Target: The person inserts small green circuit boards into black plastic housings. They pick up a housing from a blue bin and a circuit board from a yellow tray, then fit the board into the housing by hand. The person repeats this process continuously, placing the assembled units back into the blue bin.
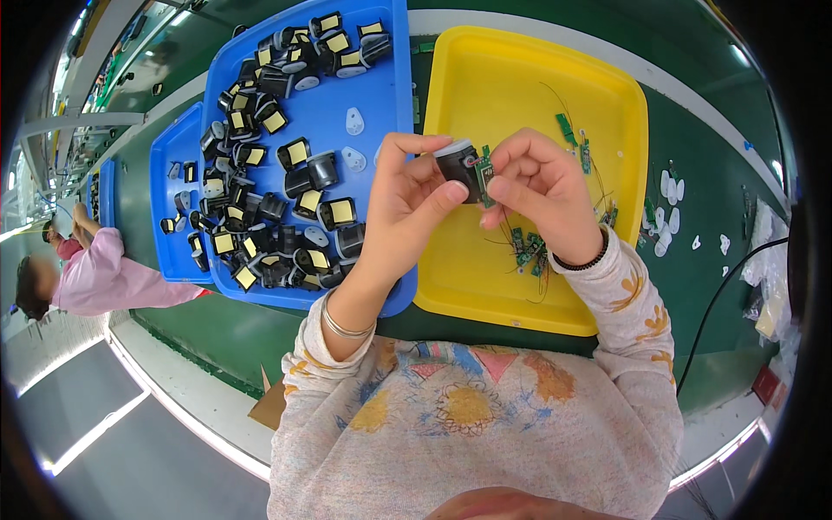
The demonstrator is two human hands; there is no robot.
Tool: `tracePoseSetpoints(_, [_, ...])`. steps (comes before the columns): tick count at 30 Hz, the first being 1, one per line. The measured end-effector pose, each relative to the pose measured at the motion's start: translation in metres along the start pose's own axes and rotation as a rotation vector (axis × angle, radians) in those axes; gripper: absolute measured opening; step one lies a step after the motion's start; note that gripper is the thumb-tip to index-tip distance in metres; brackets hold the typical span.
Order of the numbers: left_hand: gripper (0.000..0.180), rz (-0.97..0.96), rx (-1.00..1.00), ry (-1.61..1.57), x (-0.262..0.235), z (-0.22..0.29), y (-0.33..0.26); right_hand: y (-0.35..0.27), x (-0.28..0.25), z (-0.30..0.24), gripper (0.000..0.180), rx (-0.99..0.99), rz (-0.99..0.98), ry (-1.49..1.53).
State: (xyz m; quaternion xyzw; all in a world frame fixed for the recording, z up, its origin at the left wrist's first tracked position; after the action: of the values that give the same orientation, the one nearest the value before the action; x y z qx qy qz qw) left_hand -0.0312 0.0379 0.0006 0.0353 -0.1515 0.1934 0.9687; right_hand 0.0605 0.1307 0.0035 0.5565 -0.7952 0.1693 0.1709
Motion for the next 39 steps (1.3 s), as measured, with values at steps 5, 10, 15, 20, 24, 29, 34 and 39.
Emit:
tracePoseSetpoints(5, [0.035,0.023,-0.016,-0.017,0.000,0.002,0.001,0.000,0.000,0.001,0.013,0.016,-0.028,-0.013])
tracePoseSetpoints(10, [0.036,0.044,0.016,0.087,-0.001,0.000,0.000,0.000,-0.001,0.003,0.013,0.032,-0.018,-0.052])
tracePoseSetpoints(15, [0.036,0.084,0.096,0.262,-0.008,-0.004,-0.001,0.001,-0.001,0.004,0.011,0.078,-0.032,-0.083])
tracePoseSetpoints(20, [0.037,0.012,0.200,0.424,-0.006,-0.002,-0.002,0.001,0.000,0.005,0.010,0.110,-0.069,-0.047])
tracePoseSetpoints(24, [0.039,-0.036,0.221,0.316,0.006,0.005,0.001,-0.005,0.003,-0.005,0.009,-0.070,0.046,-0.376])
tracePoseSetpoints(29, [0.040,-0.058,0.235,0.168,0.010,0.004,0.002,-0.013,0.019,-0.023,0.009,-0.498,0.113,-0.975])
tracePoseSetpoints(34, [0.041,-0.058,0.231,0.170,0.008,0.004,0.001,-0.014,0.021,-0.023,0.010,-0.532,0.127,-1.030])
tracePoseSetpoints(39, [0.041,-0.055,0.229,0.198,0.008,0.006,0.001,-0.015,0.022,-0.025,0.010,-0.538,0.122,-1.056])
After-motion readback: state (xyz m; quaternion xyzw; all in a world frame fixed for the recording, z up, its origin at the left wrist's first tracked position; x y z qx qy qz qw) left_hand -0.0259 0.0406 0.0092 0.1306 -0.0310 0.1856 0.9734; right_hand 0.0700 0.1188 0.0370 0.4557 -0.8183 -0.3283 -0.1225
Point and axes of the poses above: each hand's wrist, its own y-axis towards the middle knuckle, its own x-axis out of the palm, z = x × y, the point moved 6 cm from there along y, towards the middle knuckle, and after that the axes turned 4 degrees about -z, right-handed, at the moved point
